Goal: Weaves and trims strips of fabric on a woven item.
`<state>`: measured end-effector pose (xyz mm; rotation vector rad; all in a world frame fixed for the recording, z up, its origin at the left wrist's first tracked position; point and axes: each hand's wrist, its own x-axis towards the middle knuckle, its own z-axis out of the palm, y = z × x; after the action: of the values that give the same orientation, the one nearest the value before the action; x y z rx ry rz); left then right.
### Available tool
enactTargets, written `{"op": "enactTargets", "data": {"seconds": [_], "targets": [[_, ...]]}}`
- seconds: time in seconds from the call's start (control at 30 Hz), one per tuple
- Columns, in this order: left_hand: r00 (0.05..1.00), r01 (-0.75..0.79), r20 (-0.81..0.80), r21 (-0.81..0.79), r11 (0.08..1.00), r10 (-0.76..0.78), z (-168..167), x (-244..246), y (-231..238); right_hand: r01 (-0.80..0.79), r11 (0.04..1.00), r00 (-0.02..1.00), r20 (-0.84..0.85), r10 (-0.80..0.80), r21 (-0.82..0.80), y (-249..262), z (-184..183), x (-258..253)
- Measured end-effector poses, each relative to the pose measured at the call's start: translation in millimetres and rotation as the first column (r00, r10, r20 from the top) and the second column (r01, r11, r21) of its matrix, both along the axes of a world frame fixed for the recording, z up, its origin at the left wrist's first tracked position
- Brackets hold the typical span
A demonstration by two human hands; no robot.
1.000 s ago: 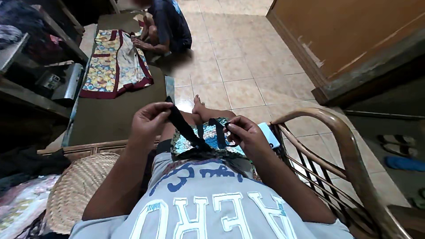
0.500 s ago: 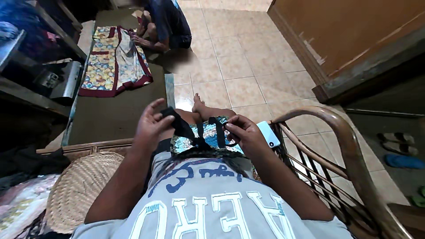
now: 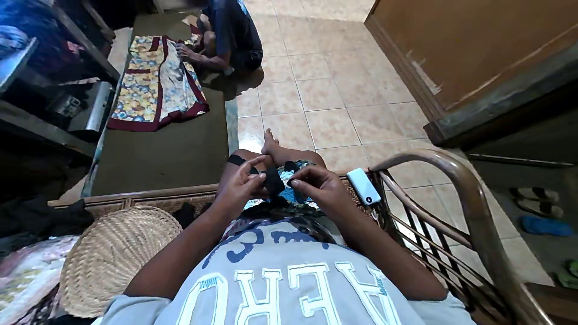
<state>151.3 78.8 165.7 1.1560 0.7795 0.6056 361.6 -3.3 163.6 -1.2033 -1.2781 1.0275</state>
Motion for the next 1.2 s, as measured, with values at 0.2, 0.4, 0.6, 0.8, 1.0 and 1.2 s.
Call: {"op": "enactTargets", "data": {"seconds": [0.2, 0.4, 0.6, 0.8, 1.0, 1.2], "targets": [[0.999, 0.021, -0.034, 0.106, 0.994, -0.018, -3, 2, -6, -0.031, 0.997, 0.999, 0.03, 0.033, -0.068, -2, -3, -3], [0.999, 0.046, -0.027, 0.155, 0.987, -0.042, -12, 4, -10, -0.029, 0.997, 0.999, 0.024, 0.031, -0.072, -3, -9, -6], [1.0, 0.022, 0.019, 0.038, 0.999, -0.023, -18, 4, -11, 0.022, 0.984, 0.992, -0.122, -0.044, -0.176, -5, -11, -10], [0.998, 0.015, 0.057, -0.035, 0.999, -0.013, -24, 4, -13, 0.014, 0.971, 0.983, -0.174, -0.057, -0.237, -5, -16, -13], [0.999, -0.024, 0.036, 0.053, 0.998, 0.022, -20, 6, -15, 0.046, 0.994, 0.999, -0.012, -0.047, -0.095, -5, -21, -13], [1.0, -0.029, -0.006, 0.121, 0.992, 0.03, -19, 7, -16, 0.082, 0.997, 0.993, 0.081, -0.082, -0.002, -4, -24, -14]]}}
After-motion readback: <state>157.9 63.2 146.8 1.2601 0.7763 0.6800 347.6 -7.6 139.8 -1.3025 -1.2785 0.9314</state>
